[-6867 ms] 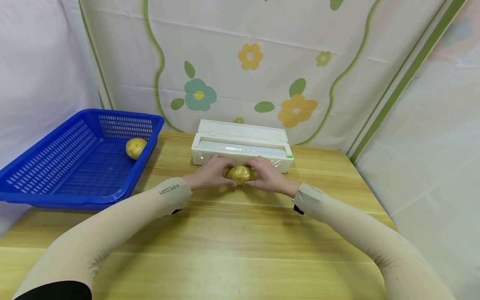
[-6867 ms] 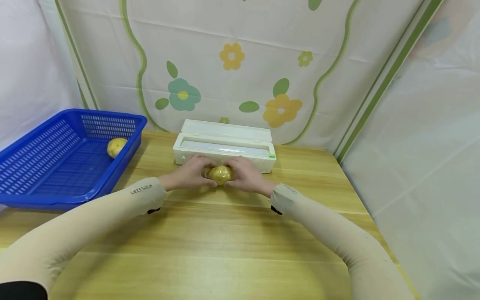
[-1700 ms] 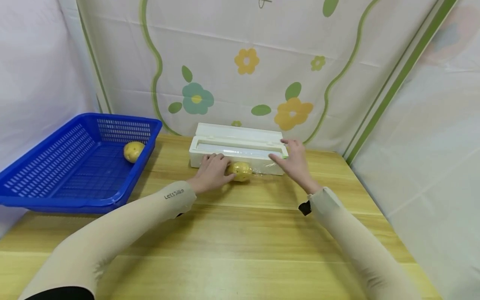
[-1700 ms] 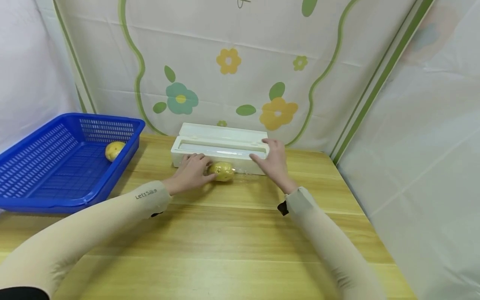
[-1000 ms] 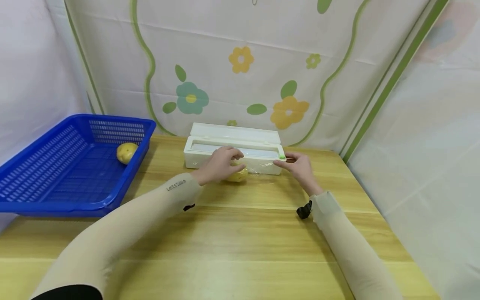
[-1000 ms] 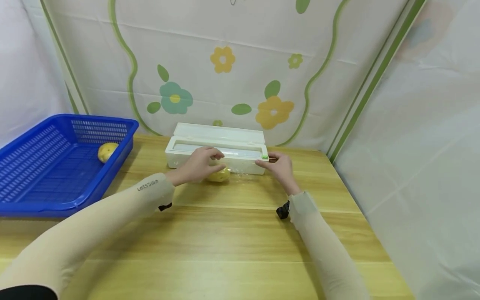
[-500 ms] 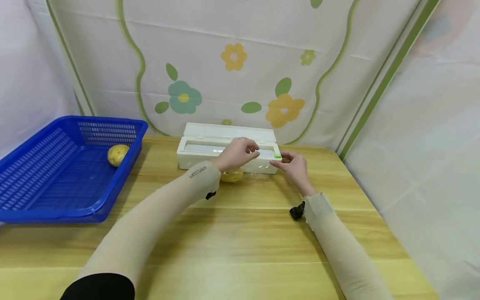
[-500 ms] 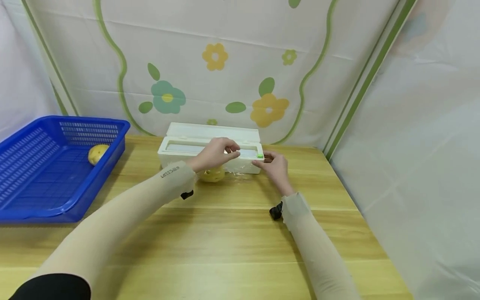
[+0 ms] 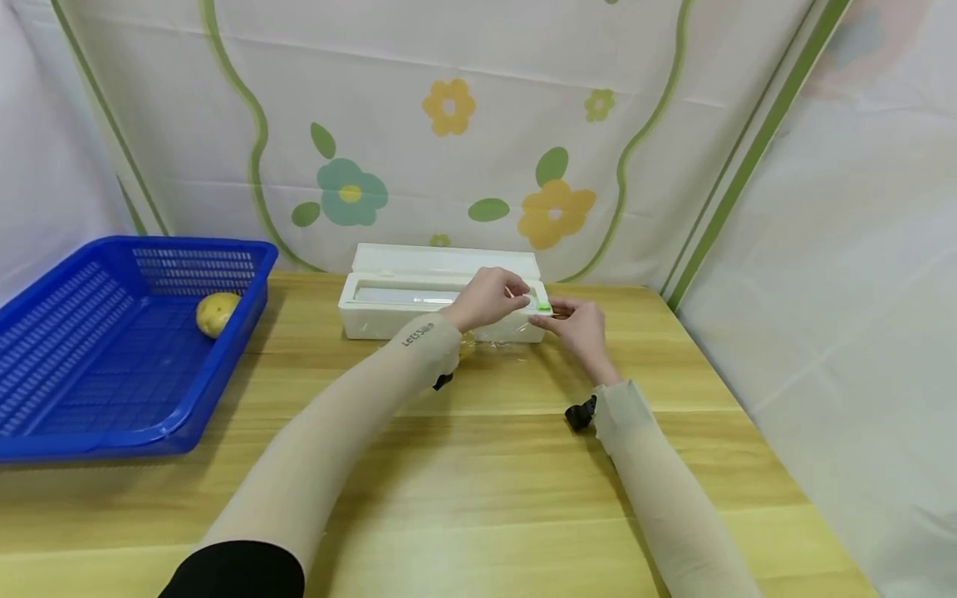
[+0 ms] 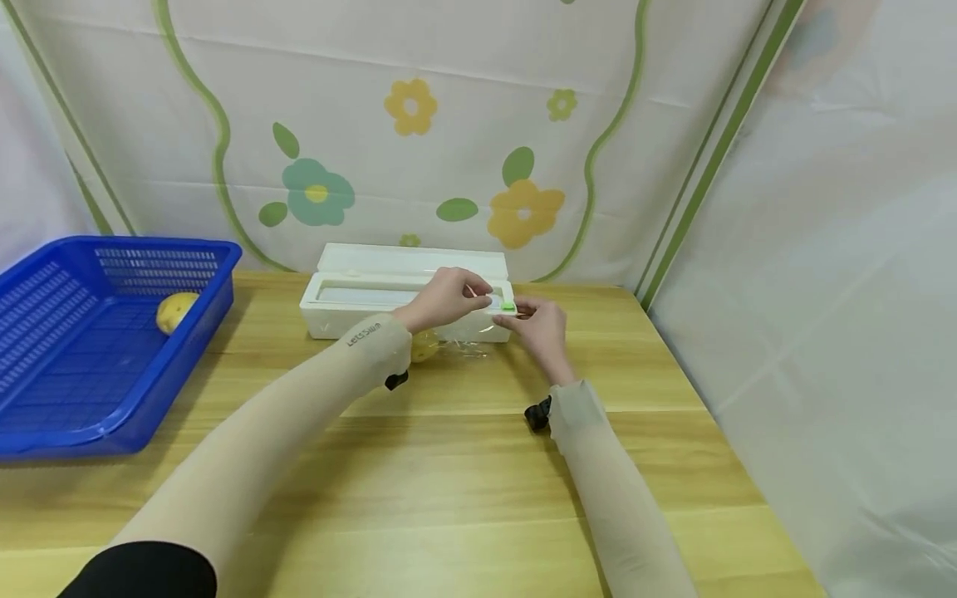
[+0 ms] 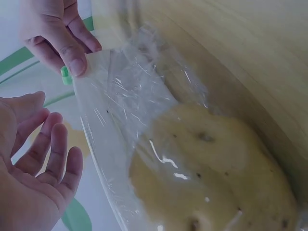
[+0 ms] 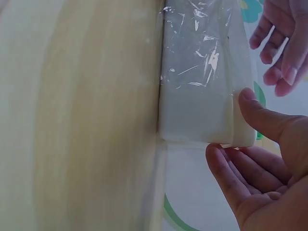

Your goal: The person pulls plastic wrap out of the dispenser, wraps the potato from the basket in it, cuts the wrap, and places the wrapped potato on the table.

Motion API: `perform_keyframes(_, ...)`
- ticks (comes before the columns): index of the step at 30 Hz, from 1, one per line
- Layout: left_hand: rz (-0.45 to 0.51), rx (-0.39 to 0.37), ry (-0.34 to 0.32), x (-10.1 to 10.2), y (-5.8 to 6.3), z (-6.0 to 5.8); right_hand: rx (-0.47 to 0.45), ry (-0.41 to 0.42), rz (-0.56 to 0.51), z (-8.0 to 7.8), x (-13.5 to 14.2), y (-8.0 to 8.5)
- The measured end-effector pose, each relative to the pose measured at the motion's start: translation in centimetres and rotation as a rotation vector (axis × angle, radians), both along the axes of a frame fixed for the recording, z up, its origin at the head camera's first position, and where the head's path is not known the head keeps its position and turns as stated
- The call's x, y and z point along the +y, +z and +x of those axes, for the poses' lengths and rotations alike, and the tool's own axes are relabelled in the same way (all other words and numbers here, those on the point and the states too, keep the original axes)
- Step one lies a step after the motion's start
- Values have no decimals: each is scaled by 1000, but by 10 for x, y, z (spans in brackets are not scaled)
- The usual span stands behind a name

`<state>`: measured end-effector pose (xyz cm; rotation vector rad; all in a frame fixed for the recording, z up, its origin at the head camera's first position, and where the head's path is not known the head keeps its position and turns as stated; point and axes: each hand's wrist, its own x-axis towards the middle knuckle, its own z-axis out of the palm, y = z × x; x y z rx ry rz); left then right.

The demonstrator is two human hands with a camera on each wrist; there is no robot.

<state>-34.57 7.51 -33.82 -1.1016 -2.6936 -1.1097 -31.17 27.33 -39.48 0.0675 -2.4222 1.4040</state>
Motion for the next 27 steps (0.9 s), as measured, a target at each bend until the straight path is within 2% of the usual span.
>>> perform_keyframes(6,-17,-12,4,14,1,-5,4,-20,65,1,-1,2)
perform_keyframes(12,-46,-11,3,23,2,-10,24,-26,58,1,-1,2)
perform_keyframes(17,-78,-28,11,27,0,-11,-5,-40,60,4,0,0)
perform_keyframes(21,-96,12,11,31,-3,-12,7,-55,78,5,-1,-1)
perform_keyframes(27,-134,59,-27,40,-5,-14,50,-83,149,6,2,1)
